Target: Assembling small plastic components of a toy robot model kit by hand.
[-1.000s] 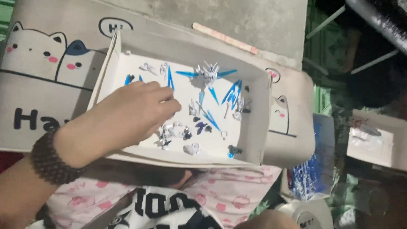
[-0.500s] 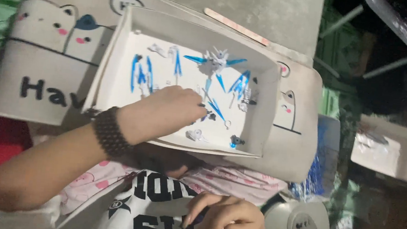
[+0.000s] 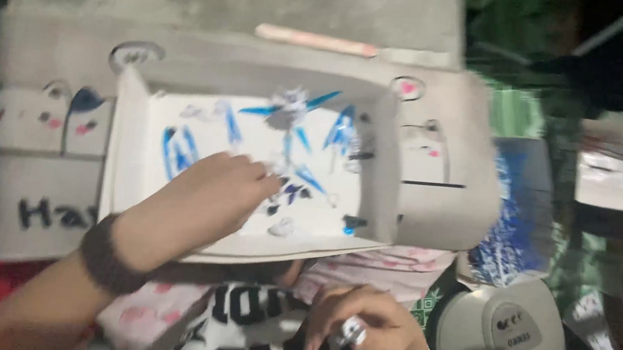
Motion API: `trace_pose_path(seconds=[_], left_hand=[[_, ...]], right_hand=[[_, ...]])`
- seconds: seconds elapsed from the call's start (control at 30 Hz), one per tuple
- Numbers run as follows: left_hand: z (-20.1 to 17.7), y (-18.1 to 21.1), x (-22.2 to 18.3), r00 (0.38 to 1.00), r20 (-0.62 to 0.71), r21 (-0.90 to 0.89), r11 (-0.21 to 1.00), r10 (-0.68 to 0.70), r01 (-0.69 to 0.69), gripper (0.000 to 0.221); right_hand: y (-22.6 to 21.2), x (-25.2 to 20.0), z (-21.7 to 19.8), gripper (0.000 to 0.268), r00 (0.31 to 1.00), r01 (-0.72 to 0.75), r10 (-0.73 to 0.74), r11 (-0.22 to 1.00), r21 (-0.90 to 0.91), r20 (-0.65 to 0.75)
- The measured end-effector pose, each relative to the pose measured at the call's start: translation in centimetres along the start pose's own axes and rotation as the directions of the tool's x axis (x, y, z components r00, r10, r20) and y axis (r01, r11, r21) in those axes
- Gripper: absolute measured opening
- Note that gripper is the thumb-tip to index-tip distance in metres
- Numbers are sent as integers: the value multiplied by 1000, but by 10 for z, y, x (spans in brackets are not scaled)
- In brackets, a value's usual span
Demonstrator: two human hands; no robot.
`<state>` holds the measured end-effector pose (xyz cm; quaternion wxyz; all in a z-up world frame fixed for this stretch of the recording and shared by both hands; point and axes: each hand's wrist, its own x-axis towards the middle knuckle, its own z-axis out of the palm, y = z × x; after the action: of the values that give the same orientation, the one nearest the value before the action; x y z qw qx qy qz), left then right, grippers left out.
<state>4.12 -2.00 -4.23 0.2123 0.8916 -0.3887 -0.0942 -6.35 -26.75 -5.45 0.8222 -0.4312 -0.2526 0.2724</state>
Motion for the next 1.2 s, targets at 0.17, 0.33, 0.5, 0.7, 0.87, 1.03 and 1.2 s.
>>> trace_pose_path(seconds=[0.17,0.33,0.5,0.7,0.87,1.03,1.2], left_hand=[[6,-7,15,992,128,-51,999,-12,18,17],[13,-16,9,993,116,-72,997,-9,18,15],[8,-22,0,991,125,-109,992,-50,64,35],[-3,-22,-8,1000,-13,26,999,19,-19,32],[8,1,-11,986,-101,-95,985,135,-145,8],[25,5,-2,966,-37,-181,949,255,-257,10],[37,-4,-9,973,-3,-143,963,231,-229,6]], right_hand=[[9,6,-19,18,979,-159,142,981,-110,-146],[14,20,-20,16,977,-212,209,963,-165,-38],[10,22,-10,16,969,-246,237,949,-198,-67],[10,12,5,16,978,-184,162,967,-175,-135],[16,11,18,22,963,-226,180,942,-247,-199],[6,16,40,22,976,-215,200,847,-486,-83],[10,13,48,19,978,-206,205,886,-415,-47]])
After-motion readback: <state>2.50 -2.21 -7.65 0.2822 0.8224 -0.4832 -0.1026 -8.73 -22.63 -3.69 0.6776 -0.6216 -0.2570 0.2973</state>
